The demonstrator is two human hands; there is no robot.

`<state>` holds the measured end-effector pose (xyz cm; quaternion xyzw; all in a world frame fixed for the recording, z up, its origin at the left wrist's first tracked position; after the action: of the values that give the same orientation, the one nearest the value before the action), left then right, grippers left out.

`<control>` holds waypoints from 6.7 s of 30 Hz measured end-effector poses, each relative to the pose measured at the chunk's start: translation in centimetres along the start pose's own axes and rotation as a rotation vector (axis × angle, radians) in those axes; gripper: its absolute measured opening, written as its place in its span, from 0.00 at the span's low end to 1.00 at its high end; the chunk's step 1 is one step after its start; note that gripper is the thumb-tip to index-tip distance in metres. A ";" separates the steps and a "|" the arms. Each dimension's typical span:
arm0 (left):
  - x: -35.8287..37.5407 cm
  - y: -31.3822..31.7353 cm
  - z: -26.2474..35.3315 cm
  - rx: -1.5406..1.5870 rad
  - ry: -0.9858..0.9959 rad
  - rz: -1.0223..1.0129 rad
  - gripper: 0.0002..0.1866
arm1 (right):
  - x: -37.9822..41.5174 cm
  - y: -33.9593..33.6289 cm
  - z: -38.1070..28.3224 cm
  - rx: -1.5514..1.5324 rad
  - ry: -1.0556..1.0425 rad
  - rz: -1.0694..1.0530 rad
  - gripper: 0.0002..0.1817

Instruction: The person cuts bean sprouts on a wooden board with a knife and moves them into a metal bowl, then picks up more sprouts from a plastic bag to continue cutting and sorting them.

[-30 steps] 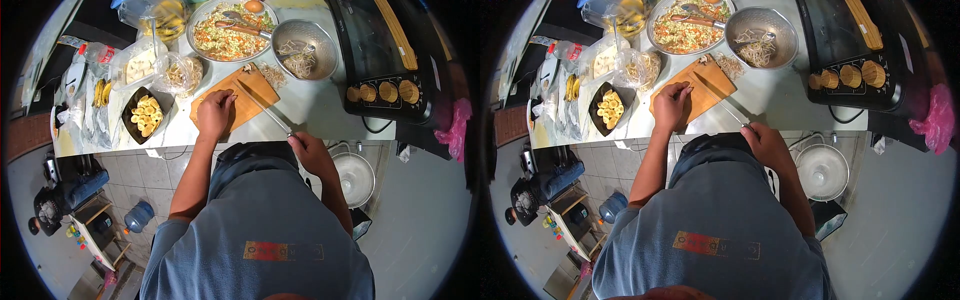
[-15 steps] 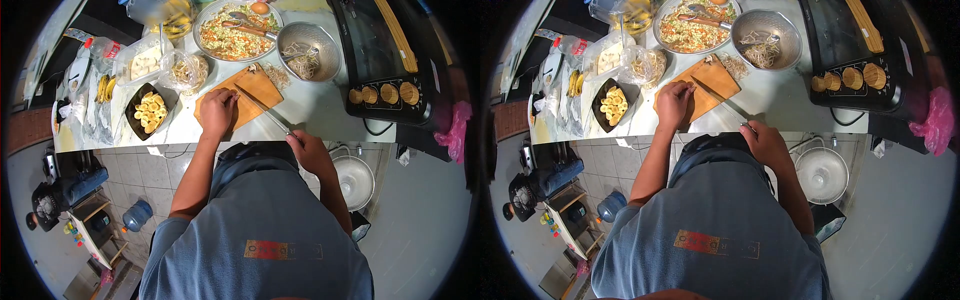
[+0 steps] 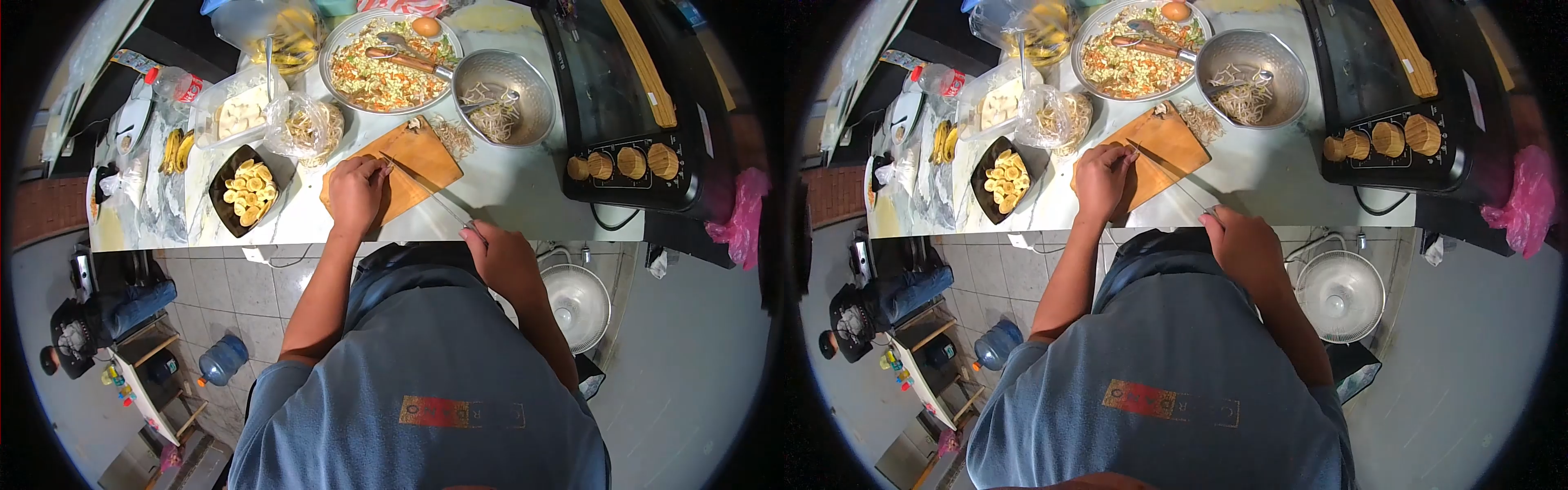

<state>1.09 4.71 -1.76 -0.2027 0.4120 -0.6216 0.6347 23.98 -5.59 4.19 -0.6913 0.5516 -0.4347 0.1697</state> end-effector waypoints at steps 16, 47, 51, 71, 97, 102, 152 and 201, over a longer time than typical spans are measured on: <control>-5.4 1.2 4.6 0.288 0.030 -0.046 0.05 | 3.0 -3.7 3.9 -0.119 0.240 0.122 0.22; -1.8 -5.4 -1.6 0.186 -0.468 -0.063 0.10 | -2.3 -5.6 3.8 -0.195 -0.013 -0.138 0.16; 2.1 -6.8 -4.7 0.111 -0.549 0.002 0.11 | -3.6 -5.3 2.9 -0.186 -0.095 -0.183 0.15; 4.0 -4.4 -4.9 -0.156 -0.473 0.055 0.07 | -4.7 -6.1 3.5 -0.151 -0.156 -0.244 0.15; -10.7 4.3 13.1 0.337 0.040 -0.201 0.10 | 1.6 -6.9 10.8 -0.339 0.067 -0.127 0.21; -9.1 3.1 10.5 0.392 -0.098 -0.188 0.11 | 0.9 -7.0 9.8 -0.337 0.082 -0.230 0.21; 0.2 -1.2 0.9 -0.018 -0.299 -0.040 0.09 | -2.6 -5.5 7.7 -0.195 0.054 -0.204 0.20; 1.5 0.6 0.7 -0.058 -0.203 -0.111 0.08 | -2.2 -3.6 0.8 0.084 -0.047 -0.183 0.17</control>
<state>1.85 3.18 -2.17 -0.3053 0.3514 -0.6198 0.6318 26.83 -2.53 5.39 -0.7412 0.4634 -0.4546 0.1712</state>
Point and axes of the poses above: each hand's wrist, its own x-axis away from the middle knuckle, its own y-axis out of the palm, z = x × y, the point moved 5 cm from there along -x, towards the middle knuckle, and after that the axes turned 1 degree about -z, right-handed, at the moved point
